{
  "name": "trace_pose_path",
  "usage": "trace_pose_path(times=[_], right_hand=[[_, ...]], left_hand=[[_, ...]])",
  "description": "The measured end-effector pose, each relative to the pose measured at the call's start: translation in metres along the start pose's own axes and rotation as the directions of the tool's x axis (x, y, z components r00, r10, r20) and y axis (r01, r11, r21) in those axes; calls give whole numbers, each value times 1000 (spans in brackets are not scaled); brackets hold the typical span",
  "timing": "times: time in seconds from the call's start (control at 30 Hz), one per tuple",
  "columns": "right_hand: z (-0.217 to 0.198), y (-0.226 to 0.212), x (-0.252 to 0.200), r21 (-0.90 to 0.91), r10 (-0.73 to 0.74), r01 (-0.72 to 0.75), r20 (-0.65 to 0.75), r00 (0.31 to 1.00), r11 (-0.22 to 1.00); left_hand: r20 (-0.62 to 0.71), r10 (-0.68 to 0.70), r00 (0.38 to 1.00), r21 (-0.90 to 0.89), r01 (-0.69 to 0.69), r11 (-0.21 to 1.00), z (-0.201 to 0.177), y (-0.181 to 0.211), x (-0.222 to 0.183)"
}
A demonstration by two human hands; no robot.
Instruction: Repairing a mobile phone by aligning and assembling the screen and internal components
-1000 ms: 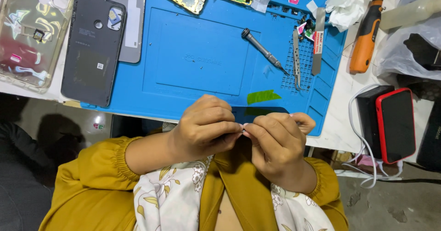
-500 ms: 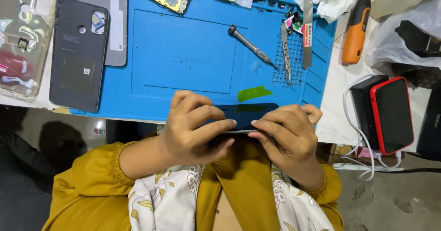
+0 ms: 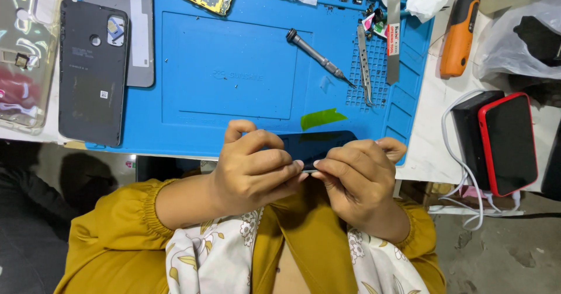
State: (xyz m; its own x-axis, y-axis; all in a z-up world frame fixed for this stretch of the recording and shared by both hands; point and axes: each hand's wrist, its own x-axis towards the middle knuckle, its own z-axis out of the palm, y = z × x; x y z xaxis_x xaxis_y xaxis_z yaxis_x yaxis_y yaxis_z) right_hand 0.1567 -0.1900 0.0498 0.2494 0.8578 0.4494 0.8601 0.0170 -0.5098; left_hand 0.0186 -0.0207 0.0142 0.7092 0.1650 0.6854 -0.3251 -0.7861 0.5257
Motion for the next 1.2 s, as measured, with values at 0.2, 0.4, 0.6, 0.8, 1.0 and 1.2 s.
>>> trace_pose_path(times=[0.2,0.4,0.6,0.8,1.0,1.2], right_hand=[[-4,-4,4,-70,15,-14,19,1000,997],[-16,13,-4,93,43,-49,67,997,994],[-17,18,-11,64,32,-32,3,999,997],[-12,16,-10,97,19,-16,-36,999,995],[-1,18,-22,13,43,-42,-93,995,999],[-2,14,-25,43,91,-88,-58,994,995]], left_hand=[[33,-11,999,-13,11,1000,-4,2,6],[0,-4,1000,-41,4,999,-2,2,5],[44,21,999,279,-33,960,-14,13,11],[27,72,997,486,-76,870,-8,31,27],[51,39,998,476,-59,877,-1,38,35],[95,22,995,415,-59,908,-1,37,37]])
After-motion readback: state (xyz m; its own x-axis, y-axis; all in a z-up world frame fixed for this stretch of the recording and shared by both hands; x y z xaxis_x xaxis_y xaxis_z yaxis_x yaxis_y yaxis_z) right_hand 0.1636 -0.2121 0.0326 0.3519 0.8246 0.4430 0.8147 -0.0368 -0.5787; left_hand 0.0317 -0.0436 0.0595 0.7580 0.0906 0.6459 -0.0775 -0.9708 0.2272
